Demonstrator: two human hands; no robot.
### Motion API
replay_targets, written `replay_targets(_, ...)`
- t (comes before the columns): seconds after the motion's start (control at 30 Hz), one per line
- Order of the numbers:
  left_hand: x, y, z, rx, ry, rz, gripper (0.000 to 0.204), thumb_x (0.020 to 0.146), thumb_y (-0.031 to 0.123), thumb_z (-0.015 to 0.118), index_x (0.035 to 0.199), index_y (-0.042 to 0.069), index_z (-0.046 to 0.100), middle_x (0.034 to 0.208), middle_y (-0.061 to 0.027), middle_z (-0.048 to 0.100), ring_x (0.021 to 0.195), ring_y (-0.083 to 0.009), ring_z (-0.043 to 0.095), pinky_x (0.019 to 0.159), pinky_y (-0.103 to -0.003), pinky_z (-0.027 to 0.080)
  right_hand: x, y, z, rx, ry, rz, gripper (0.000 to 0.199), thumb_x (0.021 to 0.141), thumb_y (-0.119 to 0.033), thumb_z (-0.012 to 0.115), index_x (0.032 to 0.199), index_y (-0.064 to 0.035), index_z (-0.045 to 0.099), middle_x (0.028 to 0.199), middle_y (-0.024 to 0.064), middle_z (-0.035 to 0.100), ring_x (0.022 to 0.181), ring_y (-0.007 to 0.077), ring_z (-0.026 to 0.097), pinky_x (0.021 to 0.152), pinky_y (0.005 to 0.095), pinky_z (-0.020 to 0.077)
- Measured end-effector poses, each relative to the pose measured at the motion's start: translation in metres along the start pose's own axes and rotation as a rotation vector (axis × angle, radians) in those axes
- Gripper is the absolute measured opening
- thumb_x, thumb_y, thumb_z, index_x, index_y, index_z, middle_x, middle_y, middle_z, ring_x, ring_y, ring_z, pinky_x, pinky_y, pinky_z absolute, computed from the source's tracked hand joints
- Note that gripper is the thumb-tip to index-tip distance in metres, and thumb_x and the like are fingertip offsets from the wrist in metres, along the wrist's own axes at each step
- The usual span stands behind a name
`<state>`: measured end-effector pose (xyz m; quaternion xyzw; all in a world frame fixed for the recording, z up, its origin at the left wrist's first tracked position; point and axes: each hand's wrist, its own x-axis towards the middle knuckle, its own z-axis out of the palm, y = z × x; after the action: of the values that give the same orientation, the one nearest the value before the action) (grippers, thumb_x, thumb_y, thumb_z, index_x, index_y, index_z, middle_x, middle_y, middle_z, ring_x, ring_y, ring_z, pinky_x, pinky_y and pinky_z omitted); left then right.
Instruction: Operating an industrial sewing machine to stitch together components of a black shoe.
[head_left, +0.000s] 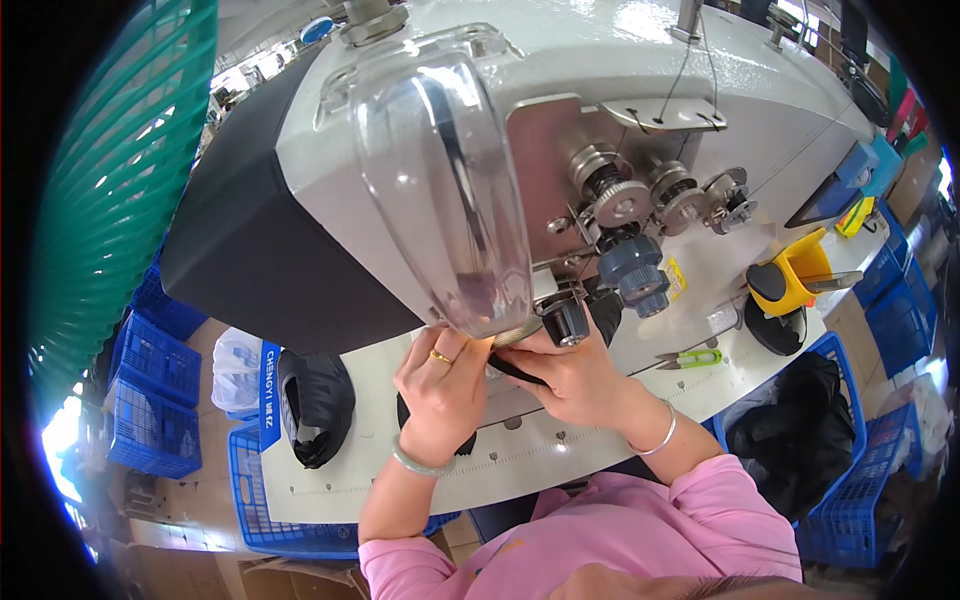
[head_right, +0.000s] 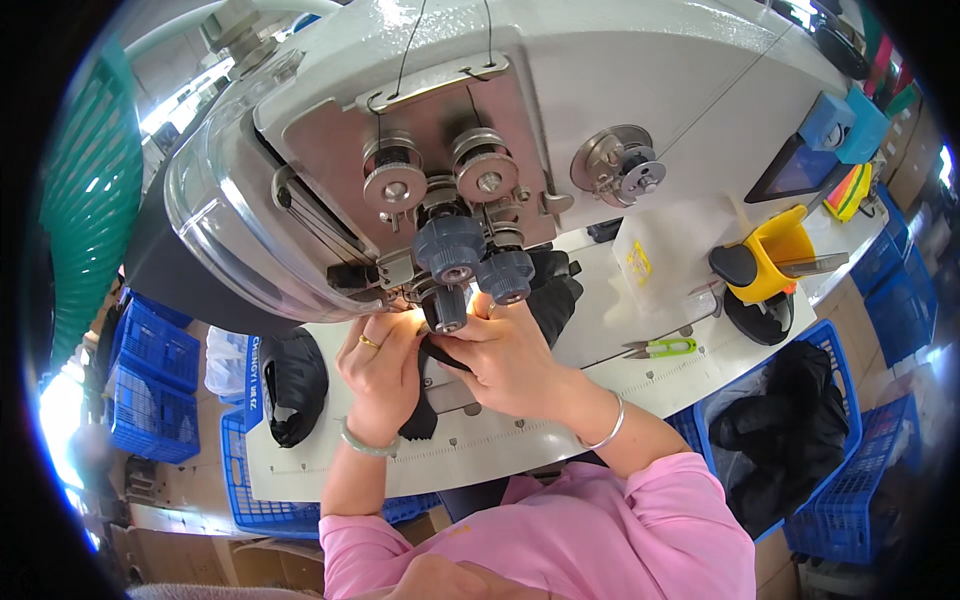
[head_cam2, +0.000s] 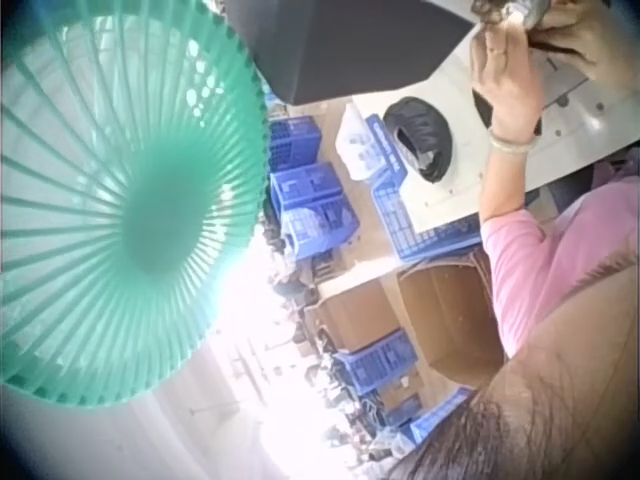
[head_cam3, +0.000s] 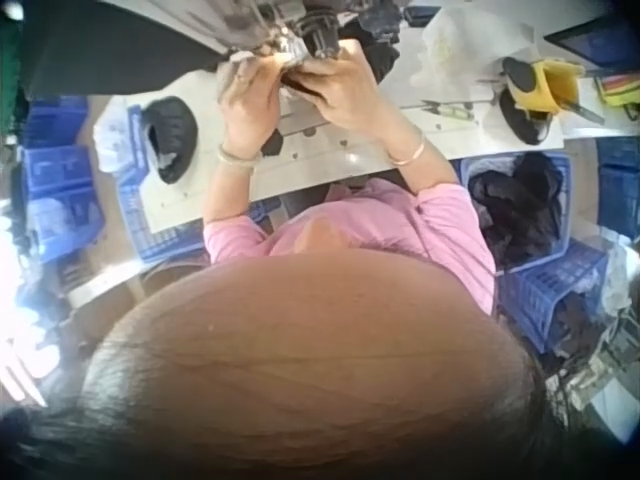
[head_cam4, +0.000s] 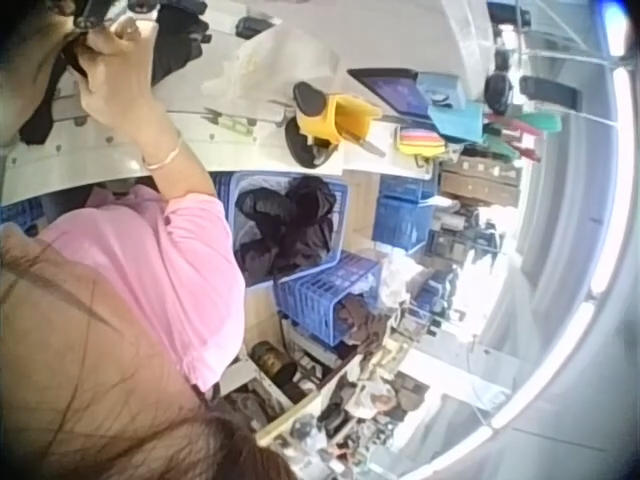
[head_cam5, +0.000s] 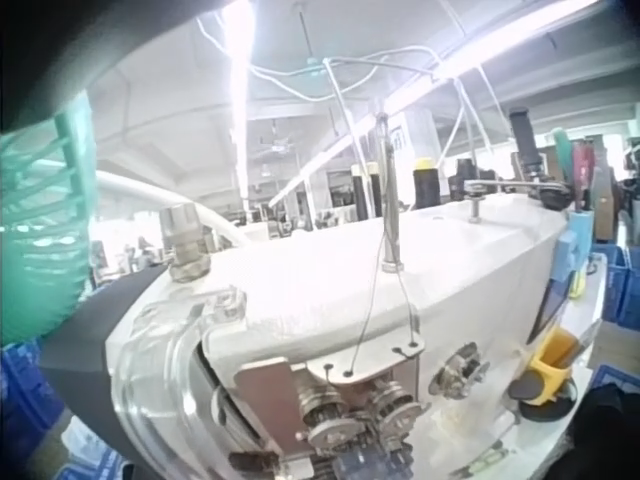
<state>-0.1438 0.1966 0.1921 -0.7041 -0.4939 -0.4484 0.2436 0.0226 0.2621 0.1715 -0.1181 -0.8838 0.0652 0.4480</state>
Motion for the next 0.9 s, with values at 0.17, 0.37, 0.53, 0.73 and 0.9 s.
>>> replay_targets(0.17,0.005,-0.006,-0.02,0.06,-0.284,0.109,0.033,0.06,-0.001,0.065,0.091,0.009,0.07,0.092,-0.0014,0.06,0.083,-0.0225,0.06,0.067,-0.033,0.051,-0.007,-0.011,-0.011,-0.057,-0.156,0.111,0.042,0.064,-0.006,0.071,0.105,-0.0105,0.071,0.116,0.0035,0.06,0.102,0.029,0.055,0.085,0.0492,0.0383)
replay_targets(0.37,0.01,-0.001,-0.024,0.078,-0.274,0.143,0.03,0.06,0.001,0.065,0.089,0.01,0.07,0.087,-0.0005,0.059,0.083,-0.0215,0.06,0.07,-0.034,0.051,-0.018,-0.012,-0.008,-0.085,-0.074,0.138,0.047,0.062,-0.001,0.069,0.108,-0.0102,0.066,0.115,0.0059,0.06,0.1,0.0287,0.056,0.084,0.045,0.0404)
replay_targets(0.53,0.011,-0.003,-0.024,0.073,-0.29,0.144,0.029,0.061,0.002,0.065,0.088,0.01,0.069,0.086,-0.0015,0.058,0.082,-0.021,0.06,0.069,-0.033,0.052,-0.009,-0.013,-0.009,-0.112,-0.008,0.091,0.042,0.062,0.001,0.069,0.103,-0.0092,0.066,0.106,0.0055,0.063,0.093,0.0276,0.058,0.083,0.0425,0.0412)
replay_targets(0.73,0.014,-0.004,-0.025,0.079,-0.309,0.148,0.03,0.061,0.001,0.064,0.089,0.009,0.068,0.089,-0.0032,0.059,0.08,-0.0226,0.061,0.068,-0.034,0.053,-0.006,-0.014,-0.012,-0.144,-0.009,0.064,0.035,0.06,-0.002,0.071,0.094,-0.0089,0.065,0.076,0.0023,0.061,0.075,0.0274,0.057,0.081,0.0418,0.0416)
replay_targets(0.9,0.013,-0.006,-0.026,0.082,-0.319,0.14,0.031,0.062,-0.001,0.063,0.091,0.009,0.067,0.094,-0.0049,0.059,0.08,-0.0237,0.062,0.068,-0.034,0.054,-0.004,-0.015,-0.013,-0.13,-0.022,0.084,0.036,0.06,-0.003,0.071,0.094,-0.0092,0.065,0.075,0.0028,0.061,0.072,0.027,0.057,0.081,0.0427,0.0417)
